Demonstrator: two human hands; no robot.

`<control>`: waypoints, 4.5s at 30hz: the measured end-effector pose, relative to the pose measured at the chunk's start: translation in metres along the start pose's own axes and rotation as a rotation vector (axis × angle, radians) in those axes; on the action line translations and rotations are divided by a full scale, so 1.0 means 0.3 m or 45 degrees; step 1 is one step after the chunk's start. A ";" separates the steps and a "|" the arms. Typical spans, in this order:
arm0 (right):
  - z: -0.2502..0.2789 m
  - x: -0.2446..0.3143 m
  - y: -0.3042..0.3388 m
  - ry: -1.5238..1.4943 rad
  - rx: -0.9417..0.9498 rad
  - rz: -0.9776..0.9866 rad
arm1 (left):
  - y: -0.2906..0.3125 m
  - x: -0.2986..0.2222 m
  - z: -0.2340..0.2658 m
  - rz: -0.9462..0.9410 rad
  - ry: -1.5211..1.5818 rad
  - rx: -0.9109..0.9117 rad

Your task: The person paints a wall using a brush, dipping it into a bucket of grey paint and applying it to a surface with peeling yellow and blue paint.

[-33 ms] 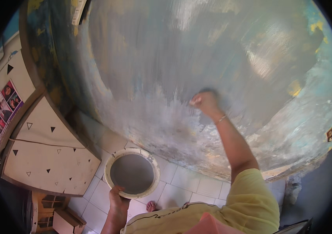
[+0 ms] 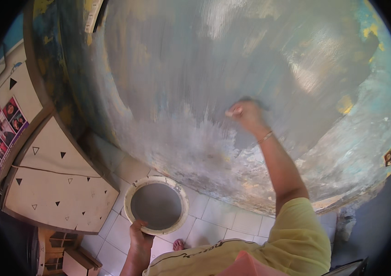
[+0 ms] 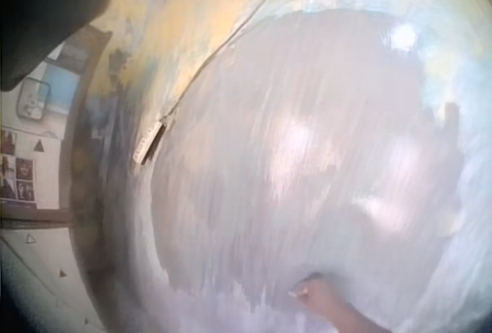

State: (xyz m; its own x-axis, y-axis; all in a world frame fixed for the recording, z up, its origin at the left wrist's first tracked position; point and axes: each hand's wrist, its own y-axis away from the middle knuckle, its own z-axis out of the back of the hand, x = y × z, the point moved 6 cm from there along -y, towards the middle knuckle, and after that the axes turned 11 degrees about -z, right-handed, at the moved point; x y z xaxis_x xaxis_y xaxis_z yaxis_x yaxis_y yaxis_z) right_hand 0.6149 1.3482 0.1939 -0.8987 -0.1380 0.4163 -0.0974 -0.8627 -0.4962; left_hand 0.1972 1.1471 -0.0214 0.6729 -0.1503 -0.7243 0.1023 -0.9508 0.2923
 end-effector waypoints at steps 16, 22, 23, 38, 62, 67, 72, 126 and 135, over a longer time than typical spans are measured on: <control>0.732 0.298 -0.133 0.241 -1.138 0.503 | -0.016 0.024 -0.169 -0.042 -0.120 0.116; -0.076 0.073 0.180 0.597 -0.216 0.674 | 0.021 0.020 -0.231 -0.090 -0.179 0.076; -0.156 0.071 0.257 0.583 -0.193 0.736 | 0.027 0.015 -0.236 -0.110 -0.173 0.071; 0.503 0.146 -0.049 -0.087 -0.559 0.327 | 0.018 0.086 -0.279 -0.063 -0.087 0.137; -0.517 -0.276 0.707 -0.234 -0.181 -0.115 | -0.026 0.026 -0.115 0.149 -0.096 0.142; -0.460 -0.311 0.877 -0.310 -0.279 -0.498 | -0.073 0.004 -0.028 0.030 -0.432 0.070; -0.372 -0.488 1.164 -0.297 -0.314 -0.818 | 0.055 -0.002 -0.210 0.139 -0.408 0.215; 0.786 -0.858 2.020 -1.571 -0.935 -1.307 | 0.726 0.756 -0.664 0.472 -0.399 0.473; 1.070 -0.478 1.562 -1.782 -0.689 -0.652 | 0.640 0.706 -0.828 0.481 -0.458 0.559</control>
State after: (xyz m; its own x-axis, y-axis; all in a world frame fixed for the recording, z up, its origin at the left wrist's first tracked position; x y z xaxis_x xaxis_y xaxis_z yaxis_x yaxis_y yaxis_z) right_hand 0.8354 0.8076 0.1463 0.3341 -0.4833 0.8092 -0.6630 -0.7308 -0.1627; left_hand 0.5412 1.0000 0.0364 0.3108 -0.5021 -0.8070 -0.4497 -0.8257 0.3405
